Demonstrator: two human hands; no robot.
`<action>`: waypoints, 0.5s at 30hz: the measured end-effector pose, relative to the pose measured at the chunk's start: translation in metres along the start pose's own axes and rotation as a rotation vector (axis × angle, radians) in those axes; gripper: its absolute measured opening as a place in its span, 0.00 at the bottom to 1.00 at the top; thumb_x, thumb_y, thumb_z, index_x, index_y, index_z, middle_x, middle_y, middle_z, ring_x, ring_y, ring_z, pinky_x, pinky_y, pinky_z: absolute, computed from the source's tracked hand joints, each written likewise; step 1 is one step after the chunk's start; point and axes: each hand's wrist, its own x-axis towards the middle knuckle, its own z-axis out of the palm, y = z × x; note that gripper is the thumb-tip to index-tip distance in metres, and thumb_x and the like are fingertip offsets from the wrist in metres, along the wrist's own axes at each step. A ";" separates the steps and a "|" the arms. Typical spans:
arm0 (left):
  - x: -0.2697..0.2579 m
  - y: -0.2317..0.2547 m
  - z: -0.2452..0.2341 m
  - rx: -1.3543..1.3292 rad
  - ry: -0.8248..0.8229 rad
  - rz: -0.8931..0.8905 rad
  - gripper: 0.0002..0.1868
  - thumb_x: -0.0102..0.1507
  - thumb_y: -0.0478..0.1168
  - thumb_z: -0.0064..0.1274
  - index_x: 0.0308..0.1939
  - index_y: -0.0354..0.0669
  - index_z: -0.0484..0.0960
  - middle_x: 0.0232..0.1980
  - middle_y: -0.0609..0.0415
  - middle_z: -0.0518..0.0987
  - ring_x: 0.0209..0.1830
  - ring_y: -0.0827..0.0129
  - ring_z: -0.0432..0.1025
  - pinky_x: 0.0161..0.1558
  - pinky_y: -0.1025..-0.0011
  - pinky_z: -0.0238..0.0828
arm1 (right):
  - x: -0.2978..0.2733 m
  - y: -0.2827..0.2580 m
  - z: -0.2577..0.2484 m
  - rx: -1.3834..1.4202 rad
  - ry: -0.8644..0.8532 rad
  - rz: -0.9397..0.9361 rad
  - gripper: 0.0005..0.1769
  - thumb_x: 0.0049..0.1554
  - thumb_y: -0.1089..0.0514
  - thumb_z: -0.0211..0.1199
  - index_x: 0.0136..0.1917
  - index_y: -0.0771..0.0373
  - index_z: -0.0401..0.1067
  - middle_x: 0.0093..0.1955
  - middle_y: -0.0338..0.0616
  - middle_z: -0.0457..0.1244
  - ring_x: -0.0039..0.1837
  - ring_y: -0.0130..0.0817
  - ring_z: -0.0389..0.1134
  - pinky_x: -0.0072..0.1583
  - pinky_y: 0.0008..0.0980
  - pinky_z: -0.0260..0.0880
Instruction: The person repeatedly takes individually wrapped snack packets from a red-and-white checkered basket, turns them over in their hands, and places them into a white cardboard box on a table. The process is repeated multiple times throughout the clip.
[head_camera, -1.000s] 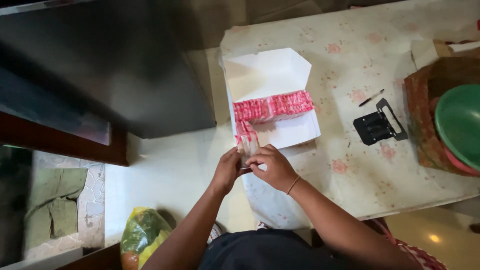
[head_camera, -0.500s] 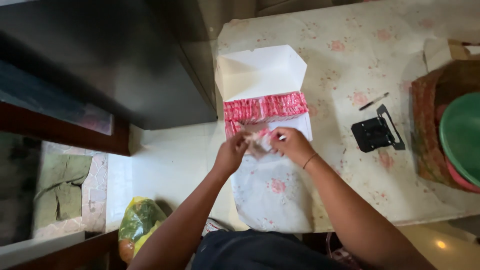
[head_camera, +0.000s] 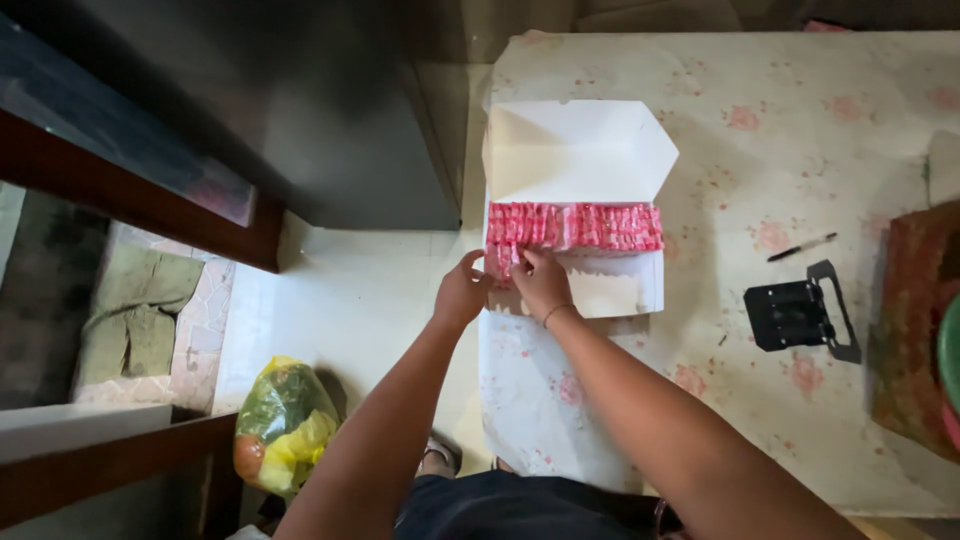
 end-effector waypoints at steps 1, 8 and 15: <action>0.001 -0.004 0.001 -0.003 0.002 -0.004 0.29 0.62 0.45 0.56 0.68 0.51 0.73 0.48 0.47 0.85 0.44 0.54 0.81 0.47 0.60 0.77 | -0.002 0.006 0.004 -0.002 -0.005 -0.001 0.21 0.57 0.52 0.63 0.62 0.63 0.76 0.59 0.55 0.67 0.53 0.46 0.72 0.57 0.40 0.73; -0.010 0.014 -0.011 -0.219 -0.008 -0.052 0.24 0.62 0.39 0.53 0.64 0.51 0.77 0.35 0.50 0.84 0.25 0.66 0.78 0.30 0.66 0.75 | -0.018 -0.024 -0.013 -0.165 -0.148 -0.232 0.46 0.47 0.56 0.68 0.74 0.65 0.53 0.73 0.65 0.51 0.67 0.65 0.60 0.61 0.50 0.68; -0.013 0.015 -0.008 -0.125 0.053 -0.053 0.25 0.63 0.42 0.56 0.65 0.53 0.77 0.37 0.51 0.84 0.26 0.66 0.78 0.35 0.66 0.75 | 0.002 0.001 0.013 -0.338 -0.177 -0.061 0.34 0.59 0.58 0.63 0.75 0.59 0.56 0.75 0.59 0.53 0.61 0.63 0.67 0.56 0.55 0.72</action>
